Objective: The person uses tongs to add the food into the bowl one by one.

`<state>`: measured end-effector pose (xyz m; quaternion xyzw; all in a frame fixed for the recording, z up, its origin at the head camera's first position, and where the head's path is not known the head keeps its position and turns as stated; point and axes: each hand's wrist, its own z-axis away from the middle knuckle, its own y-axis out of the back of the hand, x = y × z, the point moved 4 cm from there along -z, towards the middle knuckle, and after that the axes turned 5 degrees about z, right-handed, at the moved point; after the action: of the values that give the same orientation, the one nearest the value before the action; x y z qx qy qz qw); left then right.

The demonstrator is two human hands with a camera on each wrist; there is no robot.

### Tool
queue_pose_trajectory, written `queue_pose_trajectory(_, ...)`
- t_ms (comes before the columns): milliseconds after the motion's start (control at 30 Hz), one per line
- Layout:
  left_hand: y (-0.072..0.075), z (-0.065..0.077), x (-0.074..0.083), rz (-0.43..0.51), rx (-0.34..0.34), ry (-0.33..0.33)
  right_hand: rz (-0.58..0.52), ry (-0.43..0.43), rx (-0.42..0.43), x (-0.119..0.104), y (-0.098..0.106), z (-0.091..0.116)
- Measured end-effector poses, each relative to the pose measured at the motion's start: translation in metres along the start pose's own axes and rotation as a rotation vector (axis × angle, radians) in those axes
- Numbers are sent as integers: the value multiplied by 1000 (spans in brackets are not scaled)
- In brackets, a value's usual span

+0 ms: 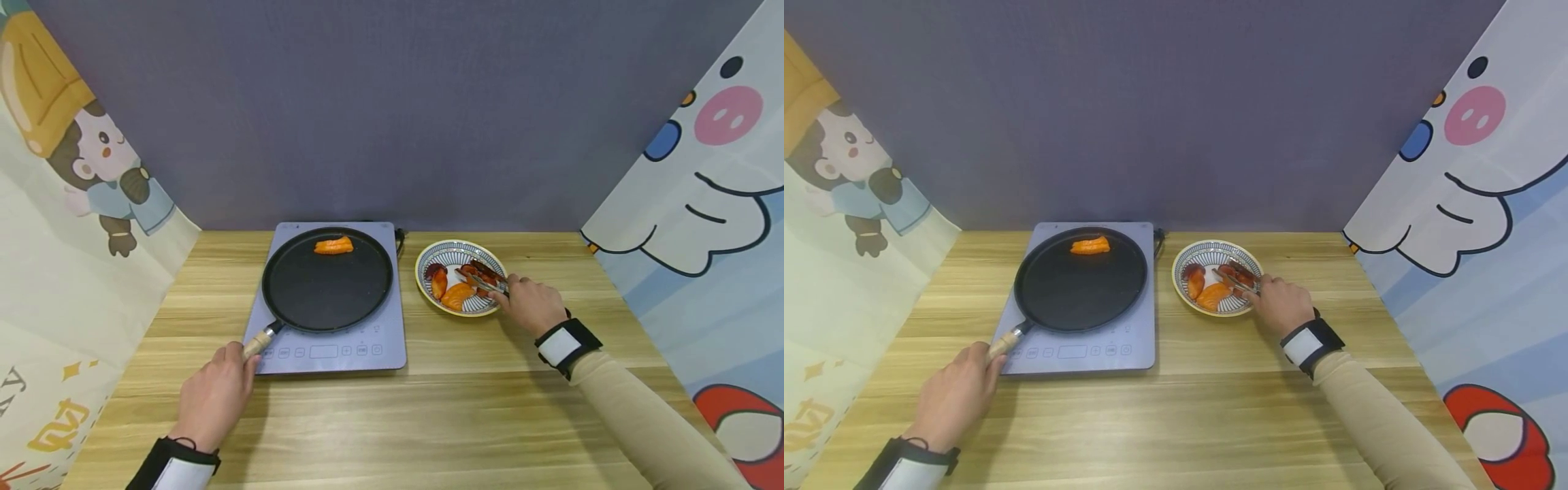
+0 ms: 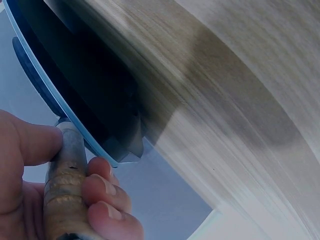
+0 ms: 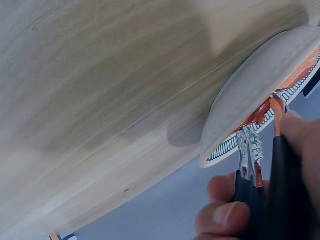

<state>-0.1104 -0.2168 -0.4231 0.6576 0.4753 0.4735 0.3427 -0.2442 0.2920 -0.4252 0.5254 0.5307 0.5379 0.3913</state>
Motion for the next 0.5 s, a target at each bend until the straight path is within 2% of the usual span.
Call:
queue_pose_trajectory(200, 0, 0, 0, -1, -2, 1, 7, 0, -10, -2, 1, 0)
queue_pose_trajectory(500, 0, 0, 0, 3, -18, 11, 3, 11, 24, -3, 3, 2)
